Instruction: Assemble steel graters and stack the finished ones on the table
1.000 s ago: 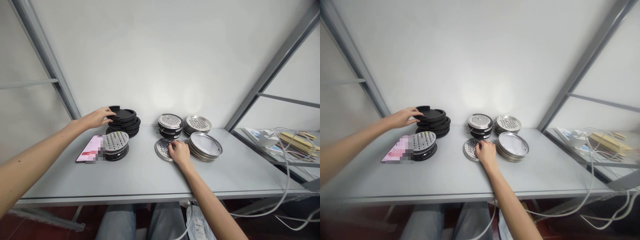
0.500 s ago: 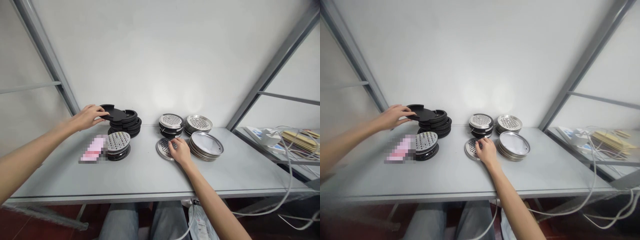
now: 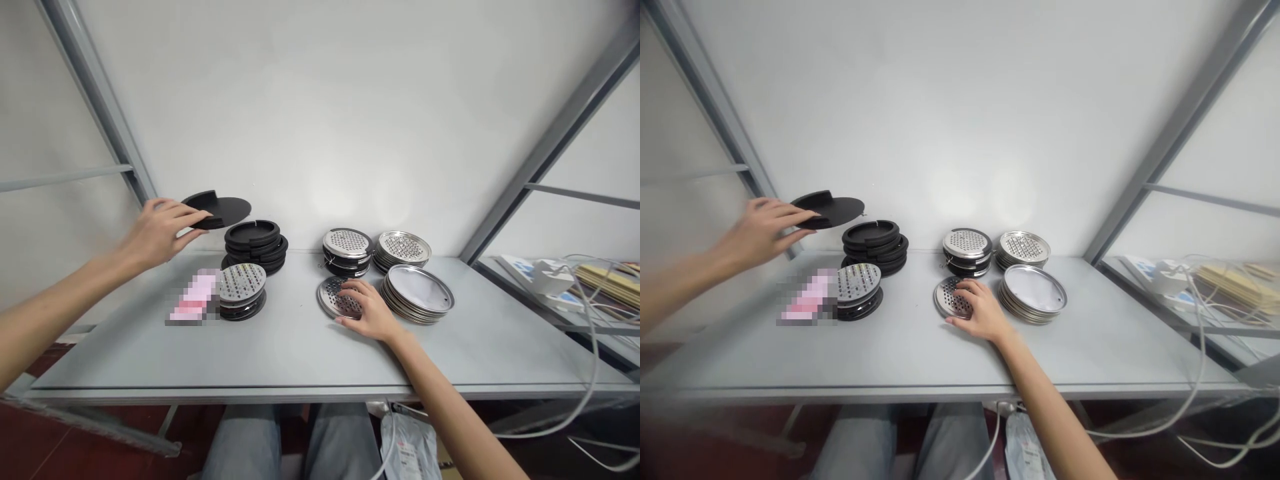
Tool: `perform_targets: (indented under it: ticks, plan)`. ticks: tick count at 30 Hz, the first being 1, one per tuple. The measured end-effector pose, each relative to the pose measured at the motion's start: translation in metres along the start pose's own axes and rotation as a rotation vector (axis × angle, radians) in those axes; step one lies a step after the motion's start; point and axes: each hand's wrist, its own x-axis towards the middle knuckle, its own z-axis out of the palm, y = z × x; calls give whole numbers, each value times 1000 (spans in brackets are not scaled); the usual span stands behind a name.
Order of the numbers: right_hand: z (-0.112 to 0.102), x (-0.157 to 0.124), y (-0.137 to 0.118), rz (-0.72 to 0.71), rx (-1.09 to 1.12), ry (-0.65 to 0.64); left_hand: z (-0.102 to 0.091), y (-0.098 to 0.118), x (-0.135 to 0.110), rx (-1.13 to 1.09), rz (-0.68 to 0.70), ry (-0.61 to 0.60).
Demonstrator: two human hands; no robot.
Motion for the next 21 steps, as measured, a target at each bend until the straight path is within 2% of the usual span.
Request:
perform_targets:
  ticks: [3, 6, 8, 11, 13, 16, 21]
  plan:
    - [-2, -5, 3, 8, 1, -52, -6, 35, 7, -122, 58, 6]
    - [0, -7, 4, 25, 23, -109, -6, 81, 8, -249, 180, -53]
    - [2, -7, 5, 35, 28, -123, -1, 110, 2, -308, 239, -124]
    - [5, -8, 5, 39, -23, -141, 12, 143, -14, -361, 355, -123]
    - [6, -9, 3, 4, -75, -163, 19, 156, -27, -377, 425, -99]
    - [8, -8, 1, -79, -143, -160, 21, 167, -43, -415, 444, -60]
    - [7, -6, -2, -61, -172, -43, 13, 175, -64, -518, 457, -26]
